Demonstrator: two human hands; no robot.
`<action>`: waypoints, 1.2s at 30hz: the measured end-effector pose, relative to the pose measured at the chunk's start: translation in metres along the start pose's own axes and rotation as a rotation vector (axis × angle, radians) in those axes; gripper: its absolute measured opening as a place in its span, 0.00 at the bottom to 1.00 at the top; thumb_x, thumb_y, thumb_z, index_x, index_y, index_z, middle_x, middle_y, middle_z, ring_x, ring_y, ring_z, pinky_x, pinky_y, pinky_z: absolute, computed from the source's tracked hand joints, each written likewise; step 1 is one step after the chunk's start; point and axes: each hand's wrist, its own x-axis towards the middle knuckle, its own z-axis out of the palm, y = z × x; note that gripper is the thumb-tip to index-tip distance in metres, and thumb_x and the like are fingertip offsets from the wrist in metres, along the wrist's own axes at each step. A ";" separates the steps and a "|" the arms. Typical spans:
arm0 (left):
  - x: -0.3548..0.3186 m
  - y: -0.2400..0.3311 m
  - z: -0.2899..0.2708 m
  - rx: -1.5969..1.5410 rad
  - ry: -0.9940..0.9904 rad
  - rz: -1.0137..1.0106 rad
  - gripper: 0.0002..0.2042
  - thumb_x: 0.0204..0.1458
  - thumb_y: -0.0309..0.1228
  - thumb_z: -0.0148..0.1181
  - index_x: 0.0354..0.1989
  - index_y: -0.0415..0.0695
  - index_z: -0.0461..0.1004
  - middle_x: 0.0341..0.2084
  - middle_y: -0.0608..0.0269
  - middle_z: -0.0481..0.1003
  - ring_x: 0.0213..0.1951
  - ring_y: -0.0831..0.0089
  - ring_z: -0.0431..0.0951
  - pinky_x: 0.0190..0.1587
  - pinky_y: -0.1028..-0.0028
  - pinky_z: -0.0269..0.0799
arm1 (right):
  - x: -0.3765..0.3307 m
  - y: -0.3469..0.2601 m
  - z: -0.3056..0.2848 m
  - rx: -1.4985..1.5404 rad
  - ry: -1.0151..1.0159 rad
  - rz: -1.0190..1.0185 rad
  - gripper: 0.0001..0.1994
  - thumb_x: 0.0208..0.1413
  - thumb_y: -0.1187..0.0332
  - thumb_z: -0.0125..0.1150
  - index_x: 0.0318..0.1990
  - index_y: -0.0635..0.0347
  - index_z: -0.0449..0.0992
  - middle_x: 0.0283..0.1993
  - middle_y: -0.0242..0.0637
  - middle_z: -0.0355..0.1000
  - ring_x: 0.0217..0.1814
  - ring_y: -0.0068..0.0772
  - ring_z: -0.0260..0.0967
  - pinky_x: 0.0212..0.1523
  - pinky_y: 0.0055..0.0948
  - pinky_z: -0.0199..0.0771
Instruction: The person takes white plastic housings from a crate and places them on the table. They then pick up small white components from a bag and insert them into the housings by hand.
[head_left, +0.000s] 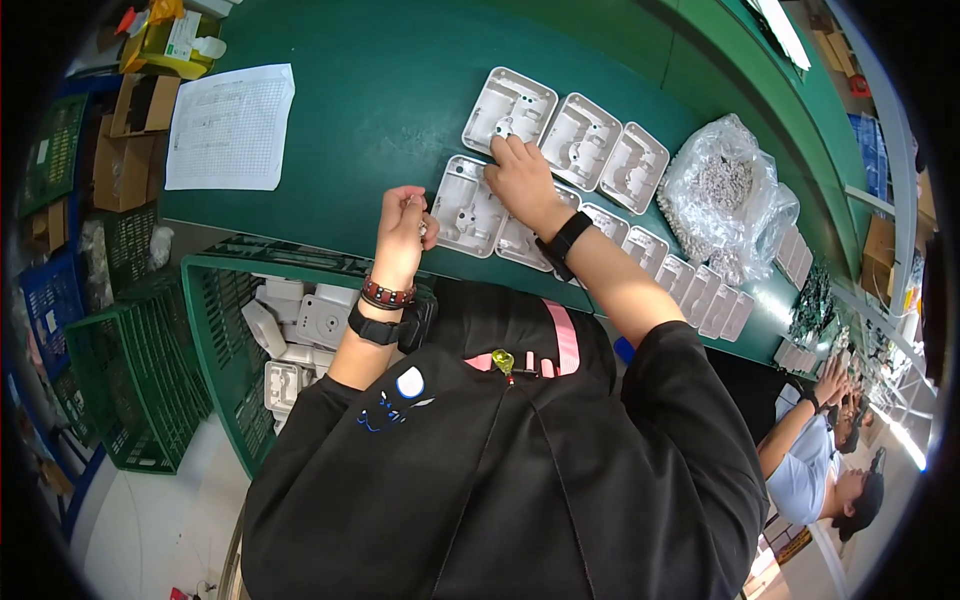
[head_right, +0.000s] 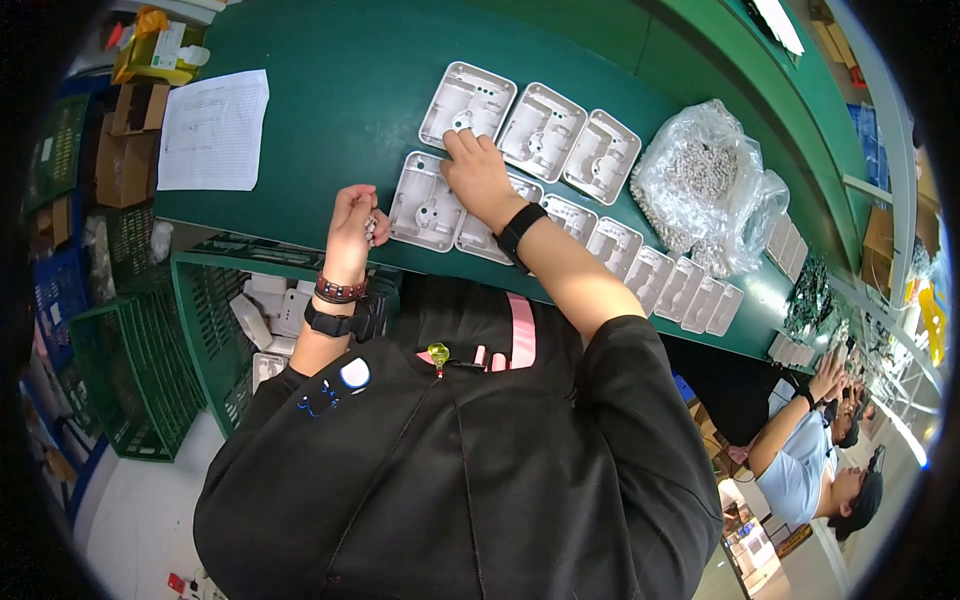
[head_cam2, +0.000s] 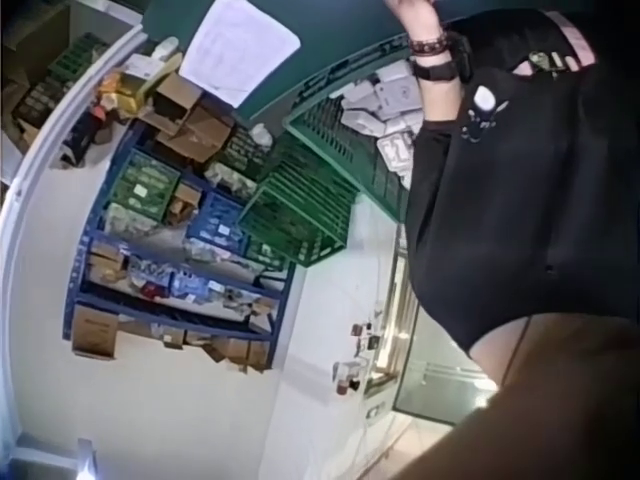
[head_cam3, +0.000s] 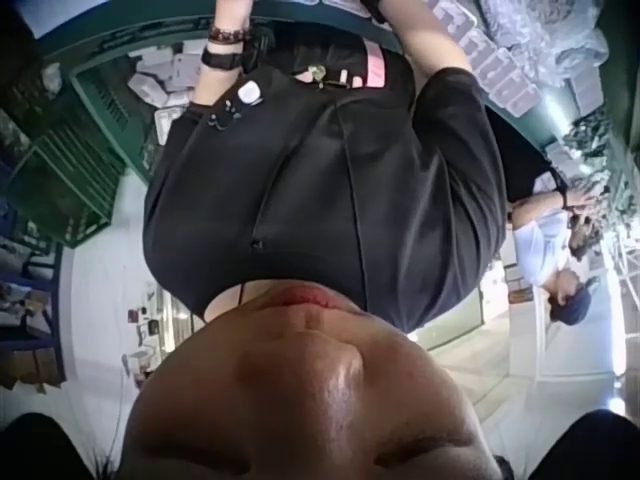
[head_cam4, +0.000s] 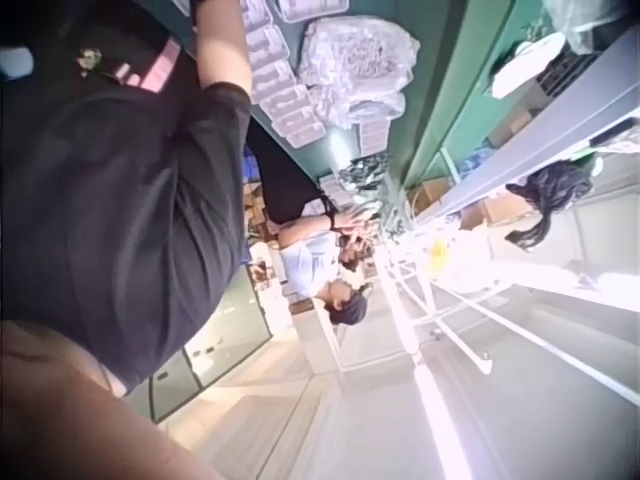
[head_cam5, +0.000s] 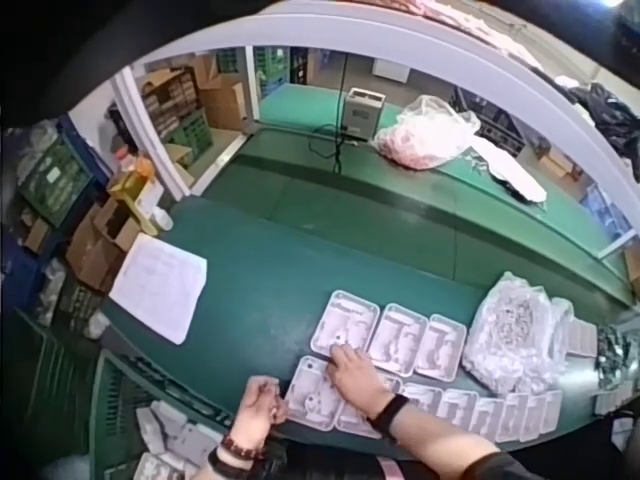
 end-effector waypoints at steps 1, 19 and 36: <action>-0.001 0.001 -0.001 0.010 0.007 0.054 0.08 0.54 0.28 0.42 0.38 0.39 0.63 0.23 0.67 0.63 0.15 0.84 0.57 0.16 0.83 0.51 | 0.001 -0.001 0.002 -0.049 -0.017 -0.054 0.02 0.34 0.69 0.54 0.17 0.53 0.71 0.29 0.31 0.58 0.37 0.28 0.57 0.36 0.24 0.55; -0.010 0.005 -0.001 -0.013 -0.149 0.074 0.07 0.53 0.28 0.45 0.38 0.38 0.65 0.21 0.64 0.69 0.13 0.88 0.55 0.13 0.86 0.49 | -0.012 0.006 -0.005 -0.026 0.002 -0.127 0.07 0.38 0.70 0.52 0.26 0.54 0.75 0.40 0.33 0.62 0.45 0.32 0.57 0.44 0.29 0.56; -0.030 0.015 0.074 0.395 -0.485 0.036 0.07 0.49 0.22 0.47 0.37 0.37 0.66 0.26 0.60 0.73 0.29 0.78 0.73 0.34 0.81 0.66 | -0.075 -0.007 -0.096 0.731 0.239 0.273 0.07 0.34 0.72 0.63 0.25 0.55 0.73 0.37 0.31 0.63 0.40 0.35 0.57 0.41 0.32 0.56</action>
